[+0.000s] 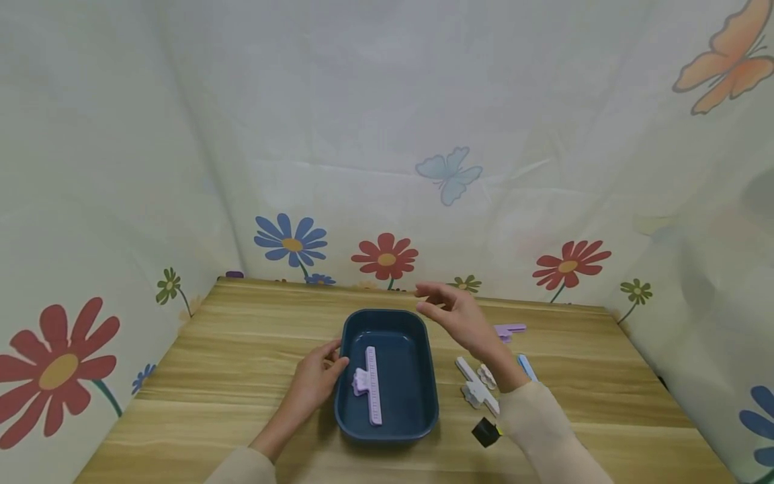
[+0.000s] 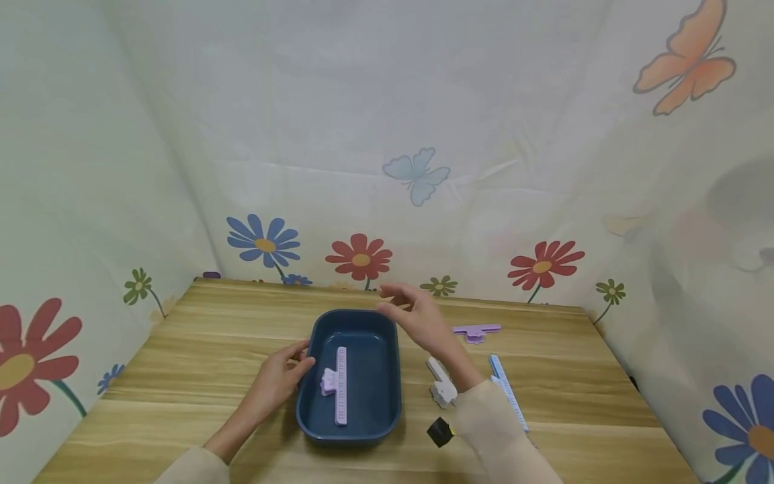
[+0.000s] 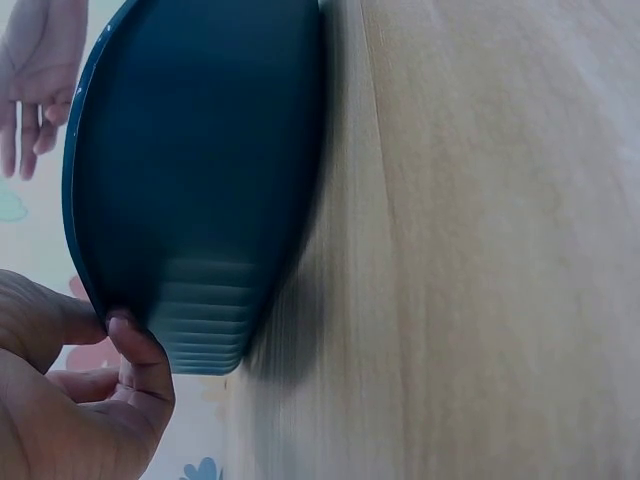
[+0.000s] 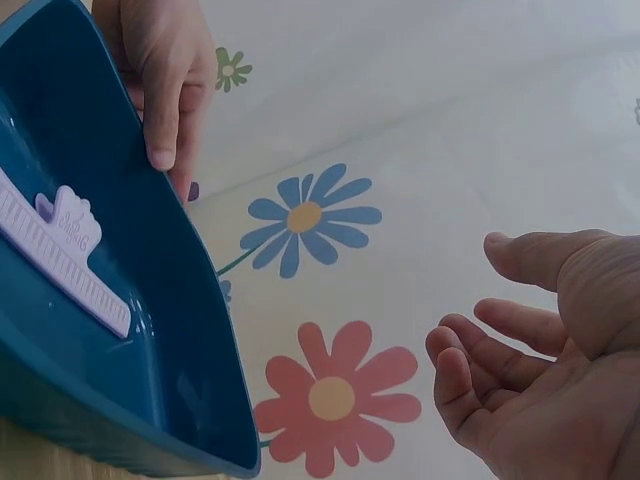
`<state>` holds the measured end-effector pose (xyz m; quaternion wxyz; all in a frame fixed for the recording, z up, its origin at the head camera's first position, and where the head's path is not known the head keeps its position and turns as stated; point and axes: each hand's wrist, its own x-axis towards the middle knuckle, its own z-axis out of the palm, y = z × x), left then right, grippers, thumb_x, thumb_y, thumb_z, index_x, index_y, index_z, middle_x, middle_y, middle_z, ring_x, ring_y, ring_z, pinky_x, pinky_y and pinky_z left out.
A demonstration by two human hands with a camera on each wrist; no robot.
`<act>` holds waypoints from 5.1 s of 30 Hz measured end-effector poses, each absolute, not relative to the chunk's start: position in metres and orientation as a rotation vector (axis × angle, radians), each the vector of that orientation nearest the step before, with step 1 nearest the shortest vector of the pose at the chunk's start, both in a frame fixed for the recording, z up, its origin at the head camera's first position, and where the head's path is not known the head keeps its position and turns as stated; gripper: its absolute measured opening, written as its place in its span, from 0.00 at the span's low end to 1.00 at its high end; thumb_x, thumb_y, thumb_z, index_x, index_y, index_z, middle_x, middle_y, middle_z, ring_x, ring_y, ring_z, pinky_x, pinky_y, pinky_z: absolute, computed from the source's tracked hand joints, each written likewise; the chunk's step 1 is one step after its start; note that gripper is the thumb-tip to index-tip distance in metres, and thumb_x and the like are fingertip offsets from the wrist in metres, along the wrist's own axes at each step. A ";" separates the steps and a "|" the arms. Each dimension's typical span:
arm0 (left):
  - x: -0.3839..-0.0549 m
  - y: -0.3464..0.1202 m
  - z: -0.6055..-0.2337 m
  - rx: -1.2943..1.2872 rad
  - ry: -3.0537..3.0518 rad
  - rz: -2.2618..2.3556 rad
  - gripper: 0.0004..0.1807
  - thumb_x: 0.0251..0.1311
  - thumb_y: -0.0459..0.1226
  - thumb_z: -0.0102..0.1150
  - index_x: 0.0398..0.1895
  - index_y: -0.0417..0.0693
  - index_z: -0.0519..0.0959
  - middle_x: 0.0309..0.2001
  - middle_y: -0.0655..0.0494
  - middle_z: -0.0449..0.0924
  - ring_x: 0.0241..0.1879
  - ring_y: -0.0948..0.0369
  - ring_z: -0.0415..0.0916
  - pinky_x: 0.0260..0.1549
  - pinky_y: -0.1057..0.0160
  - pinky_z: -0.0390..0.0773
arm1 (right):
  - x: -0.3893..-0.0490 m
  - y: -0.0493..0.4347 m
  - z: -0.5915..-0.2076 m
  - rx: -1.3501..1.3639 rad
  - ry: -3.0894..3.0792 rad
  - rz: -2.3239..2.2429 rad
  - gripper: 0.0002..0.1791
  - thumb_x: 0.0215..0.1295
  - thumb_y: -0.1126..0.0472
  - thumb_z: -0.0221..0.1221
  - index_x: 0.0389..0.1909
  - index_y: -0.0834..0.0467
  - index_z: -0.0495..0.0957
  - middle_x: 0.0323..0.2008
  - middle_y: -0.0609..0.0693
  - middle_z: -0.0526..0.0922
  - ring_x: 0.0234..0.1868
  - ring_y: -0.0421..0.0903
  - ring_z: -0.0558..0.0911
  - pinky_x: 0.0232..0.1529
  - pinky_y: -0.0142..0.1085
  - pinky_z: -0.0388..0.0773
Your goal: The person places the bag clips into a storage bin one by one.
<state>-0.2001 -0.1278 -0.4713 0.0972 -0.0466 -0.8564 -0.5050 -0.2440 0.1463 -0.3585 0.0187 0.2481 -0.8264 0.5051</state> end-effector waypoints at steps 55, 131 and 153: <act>-0.200 -0.126 -0.468 -0.107 -2.530 -1.529 0.21 0.67 0.29 0.63 0.61 0.26 0.77 0.37 0.50 0.77 0.31 0.58 0.77 0.27 0.67 0.73 | -0.232 0.269 -0.376 0.476 -2.543 1.487 0.26 0.77 0.57 0.59 0.69 0.67 0.72 0.57 0.63 0.80 0.49 0.38 0.79 0.48 0.30 0.79; -0.202 -0.125 -0.469 -0.075 -2.548 -1.518 0.22 0.68 0.29 0.63 0.62 0.27 0.77 0.37 0.49 0.77 0.28 0.60 0.75 0.25 0.67 0.72 | -0.215 0.358 -0.407 0.417 -2.781 1.184 0.25 0.77 0.56 0.59 0.67 0.66 0.74 0.58 0.61 0.81 0.48 0.37 0.79 0.44 0.32 0.80; -0.199 -0.125 -0.470 -0.082 -2.539 -1.522 0.21 0.67 0.29 0.63 0.62 0.27 0.77 0.37 0.50 0.77 0.29 0.60 0.76 0.25 0.67 0.73 | -0.214 0.353 -0.447 0.401 -2.902 1.334 0.24 0.72 0.63 0.63 0.64 0.69 0.75 0.57 0.63 0.82 0.51 0.51 0.80 0.47 0.33 0.79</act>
